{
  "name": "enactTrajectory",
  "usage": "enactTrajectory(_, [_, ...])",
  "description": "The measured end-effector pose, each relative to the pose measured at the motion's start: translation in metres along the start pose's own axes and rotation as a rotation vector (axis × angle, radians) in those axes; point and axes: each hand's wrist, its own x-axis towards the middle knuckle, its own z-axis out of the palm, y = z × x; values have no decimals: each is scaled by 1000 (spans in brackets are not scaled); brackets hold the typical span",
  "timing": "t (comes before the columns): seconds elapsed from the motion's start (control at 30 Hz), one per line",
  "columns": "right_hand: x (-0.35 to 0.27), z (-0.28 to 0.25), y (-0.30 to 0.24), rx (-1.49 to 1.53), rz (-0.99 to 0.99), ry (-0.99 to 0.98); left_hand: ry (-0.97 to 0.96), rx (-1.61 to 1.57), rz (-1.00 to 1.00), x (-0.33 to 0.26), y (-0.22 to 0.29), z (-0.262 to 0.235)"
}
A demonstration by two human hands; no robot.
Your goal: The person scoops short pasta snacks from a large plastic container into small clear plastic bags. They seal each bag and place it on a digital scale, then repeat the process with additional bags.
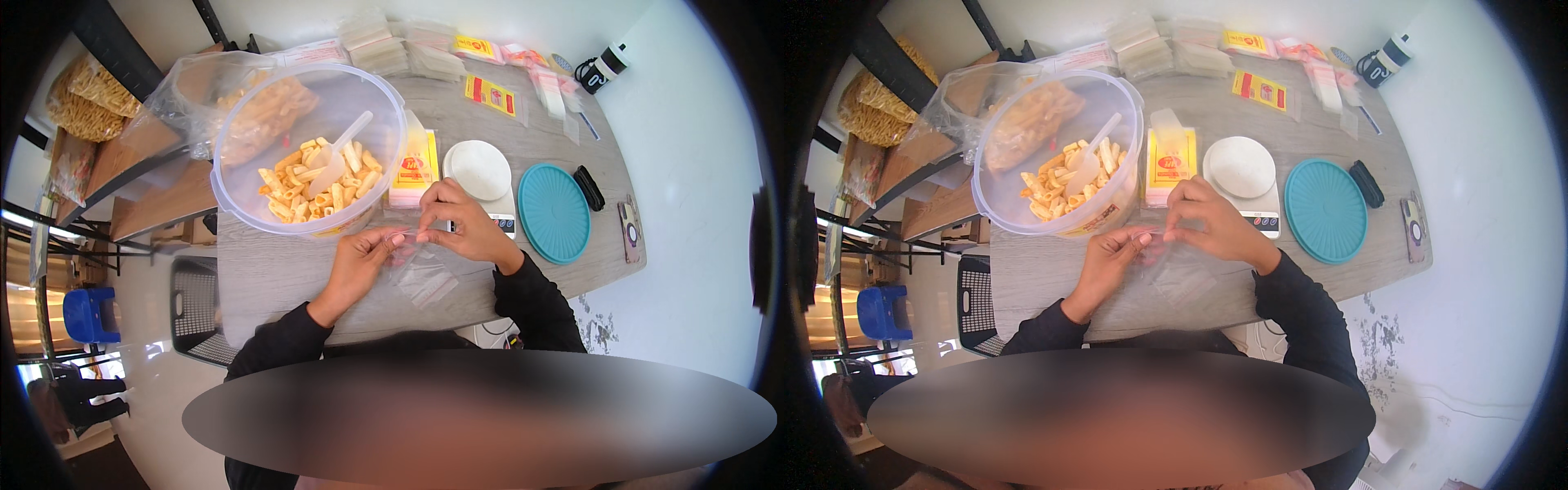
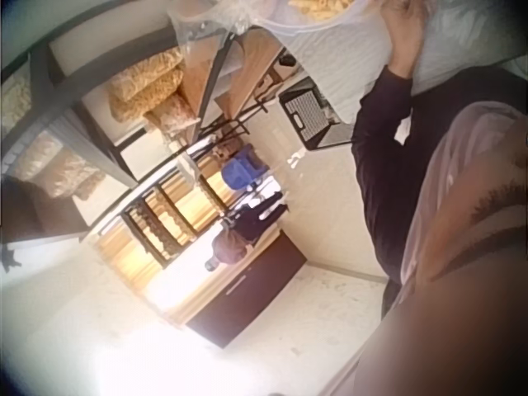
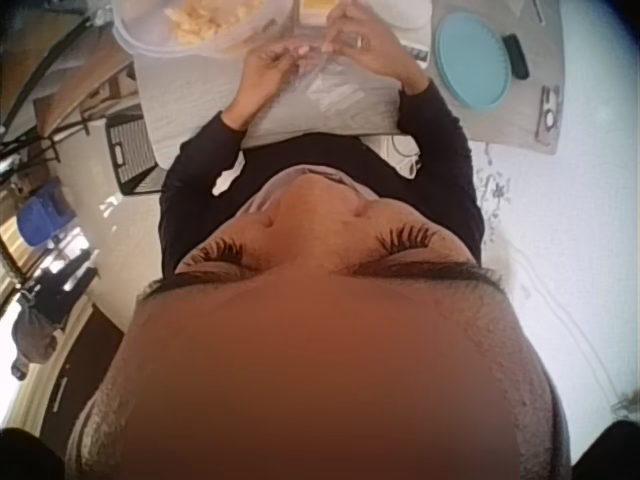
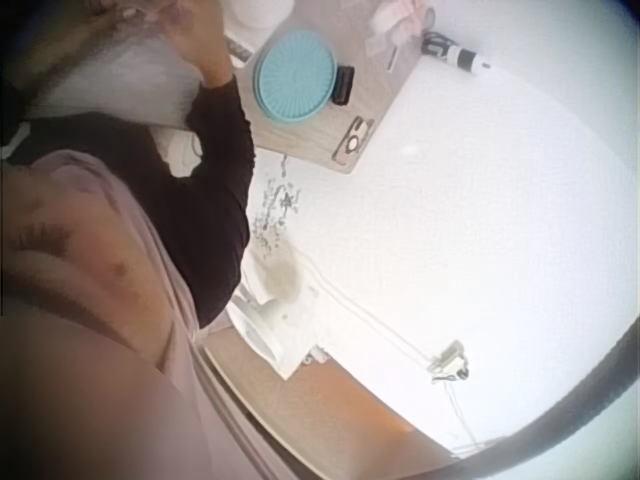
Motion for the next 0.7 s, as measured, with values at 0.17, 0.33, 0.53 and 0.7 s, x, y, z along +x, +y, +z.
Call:
enactTrajectory(0.17, [-1, 0, 2, -15, 3, -49, 5, 14, 1, -1, 0, 0])
enactTrajectory(0.33, [-2, 1, -2, -10, 30, -92, 0, 31, 37, -1, 4, -1])
enactTrajectory(0.53, [7, -1, -26, -63, -107, -162, 10, 26, 4, -17, 14, -9])
enactTrajectory(0.7, [23, 0, -64, -220, -240, -266, -34, 79, 82, -42, 27, -25])
